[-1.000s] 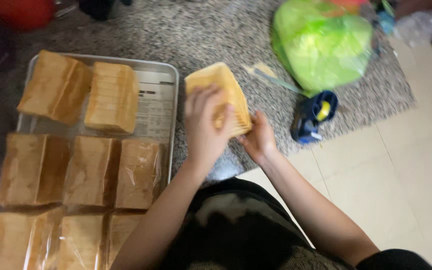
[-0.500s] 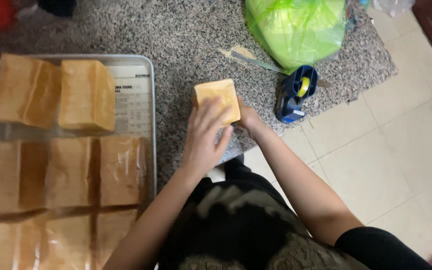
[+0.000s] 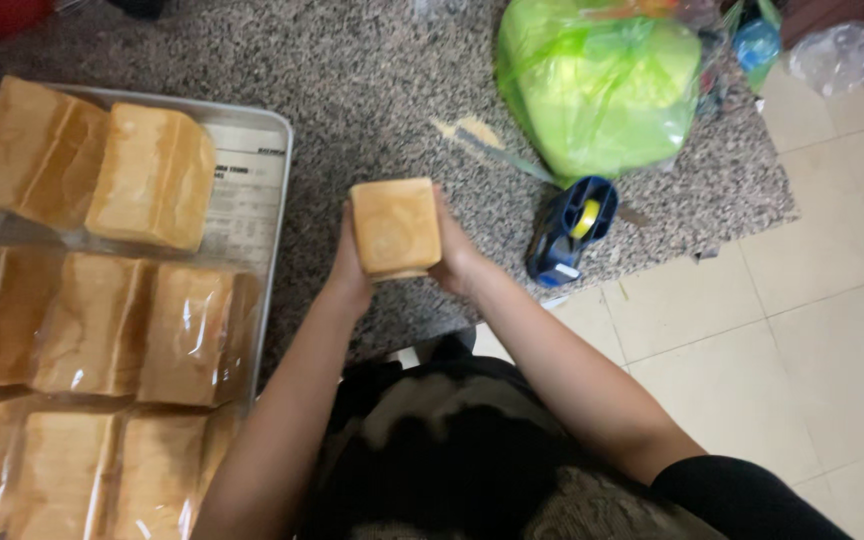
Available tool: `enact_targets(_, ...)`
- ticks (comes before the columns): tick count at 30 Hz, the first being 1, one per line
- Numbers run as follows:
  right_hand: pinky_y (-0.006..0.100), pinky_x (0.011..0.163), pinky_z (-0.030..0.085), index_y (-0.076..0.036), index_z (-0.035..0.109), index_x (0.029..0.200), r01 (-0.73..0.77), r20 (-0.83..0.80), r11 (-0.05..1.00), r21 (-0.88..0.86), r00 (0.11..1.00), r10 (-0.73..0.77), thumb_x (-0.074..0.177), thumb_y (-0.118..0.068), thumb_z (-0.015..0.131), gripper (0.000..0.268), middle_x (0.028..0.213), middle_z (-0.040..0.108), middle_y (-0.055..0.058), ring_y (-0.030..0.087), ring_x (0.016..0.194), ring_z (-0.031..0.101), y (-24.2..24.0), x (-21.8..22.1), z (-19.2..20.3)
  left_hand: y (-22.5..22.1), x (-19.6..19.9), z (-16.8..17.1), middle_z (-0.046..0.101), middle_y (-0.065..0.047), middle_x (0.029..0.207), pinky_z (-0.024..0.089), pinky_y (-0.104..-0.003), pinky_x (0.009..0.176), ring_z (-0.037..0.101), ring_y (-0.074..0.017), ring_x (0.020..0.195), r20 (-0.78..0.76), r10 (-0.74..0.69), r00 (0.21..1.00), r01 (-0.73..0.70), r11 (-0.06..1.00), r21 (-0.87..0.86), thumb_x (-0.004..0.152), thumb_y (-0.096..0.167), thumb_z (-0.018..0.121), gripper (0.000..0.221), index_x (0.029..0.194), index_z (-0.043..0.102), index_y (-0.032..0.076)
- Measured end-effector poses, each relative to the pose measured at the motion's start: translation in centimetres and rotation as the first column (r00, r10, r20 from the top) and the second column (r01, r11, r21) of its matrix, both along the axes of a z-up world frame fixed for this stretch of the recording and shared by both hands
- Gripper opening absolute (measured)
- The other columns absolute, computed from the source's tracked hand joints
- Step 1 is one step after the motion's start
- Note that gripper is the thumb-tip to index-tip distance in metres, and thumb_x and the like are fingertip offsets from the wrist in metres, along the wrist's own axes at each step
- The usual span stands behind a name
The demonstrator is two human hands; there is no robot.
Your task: The person places pieces of bread into plastic bags and seals them with tape from a dispenser on a granite counter.
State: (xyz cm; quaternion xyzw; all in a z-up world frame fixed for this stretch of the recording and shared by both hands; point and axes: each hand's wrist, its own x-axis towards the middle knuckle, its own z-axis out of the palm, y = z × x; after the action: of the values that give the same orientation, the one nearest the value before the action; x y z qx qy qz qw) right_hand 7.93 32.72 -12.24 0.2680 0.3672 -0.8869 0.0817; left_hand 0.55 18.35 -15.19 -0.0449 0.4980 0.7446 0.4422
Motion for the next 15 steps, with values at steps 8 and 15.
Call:
enact_targets(8,0.038,0.095,0.058,-0.008,0.078,0.111,0.159,-0.056,0.409,0.899,0.966,-0.252,0.097,-0.038,0.063,0.037,0.104,0.082,0.010,0.023,0.103,0.074,6.7,3.2,2.0,-3.6,-1.3,7.5,0.055,-0.010,0.141,0.039,-0.040,0.107,0.050,-0.0217,0.127,-0.634,0.150,0.758,-0.498,0.761,-0.416,0.108,0.038,0.048,0.051,0.145,0.049,0.003)
enact_targets(15,0.045,0.078,0.048,-0.004,0.073,0.086,-0.064,-0.182,-0.710,0.701,0.947,-0.266,0.062,-0.047,0.081,0.050,0.088,0.071,0.014,0.033,0.087,0.065,18.2,5.7,4.1,1.8,4.1,16.5,0.067,-0.004,0.114,0.053,-0.026,0.097,0.063,-0.0115,0.106,-0.849,0.110,0.517,-0.303,0.951,-0.061,0.105,0.004,0.058,0.018,0.121,0.065,0.003)
